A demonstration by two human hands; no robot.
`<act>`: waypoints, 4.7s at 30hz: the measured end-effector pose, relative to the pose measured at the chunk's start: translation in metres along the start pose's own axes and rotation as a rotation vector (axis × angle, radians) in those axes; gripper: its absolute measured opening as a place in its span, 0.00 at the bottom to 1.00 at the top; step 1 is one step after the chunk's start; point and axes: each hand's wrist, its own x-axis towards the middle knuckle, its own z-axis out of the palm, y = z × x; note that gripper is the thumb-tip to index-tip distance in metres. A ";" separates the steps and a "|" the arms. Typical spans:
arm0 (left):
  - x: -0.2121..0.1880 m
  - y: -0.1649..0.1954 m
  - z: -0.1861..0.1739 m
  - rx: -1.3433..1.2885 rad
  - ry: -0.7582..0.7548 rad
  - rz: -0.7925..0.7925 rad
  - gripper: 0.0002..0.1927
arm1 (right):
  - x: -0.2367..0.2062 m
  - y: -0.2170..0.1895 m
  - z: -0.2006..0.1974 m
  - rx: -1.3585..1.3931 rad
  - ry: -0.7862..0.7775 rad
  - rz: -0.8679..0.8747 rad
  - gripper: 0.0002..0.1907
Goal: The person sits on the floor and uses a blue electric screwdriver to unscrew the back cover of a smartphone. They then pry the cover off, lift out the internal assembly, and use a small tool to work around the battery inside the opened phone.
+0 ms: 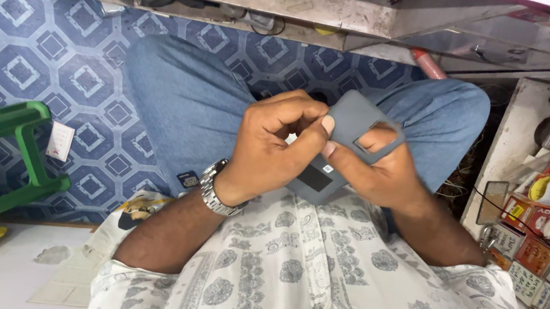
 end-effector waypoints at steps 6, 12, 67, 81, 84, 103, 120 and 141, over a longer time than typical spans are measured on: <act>-0.003 -0.007 0.001 -0.056 -0.015 0.027 0.05 | -0.003 0.004 0.000 -0.015 0.033 0.026 0.08; -0.003 -0.010 0.002 -0.009 0.013 -0.026 0.04 | -0.003 0.004 0.000 0.010 0.020 -0.006 0.07; -0.020 -0.020 0.027 0.129 0.076 0.012 0.04 | -0.029 -0.006 -0.013 -0.163 0.018 0.012 0.06; -0.022 -0.028 0.032 -0.004 0.029 -0.034 0.13 | -0.031 0.003 -0.018 -0.002 0.102 0.033 0.07; -0.021 -0.027 0.032 0.031 0.036 -0.029 0.11 | -0.031 0.004 -0.020 -0.043 0.050 0.102 0.07; -0.011 -0.025 0.028 0.084 0.066 -0.020 0.08 | -0.017 0.011 -0.024 -0.062 0.036 0.037 0.06; 0.005 -0.004 0.015 0.209 0.030 0.023 0.08 | -0.004 0.006 -0.044 0.308 0.210 0.219 0.06; 0.024 -0.001 0.027 0.356 -0.116 -0.030 0.04 | 0.011 0.001 -0.080 0.248 0.305 0.140 0.05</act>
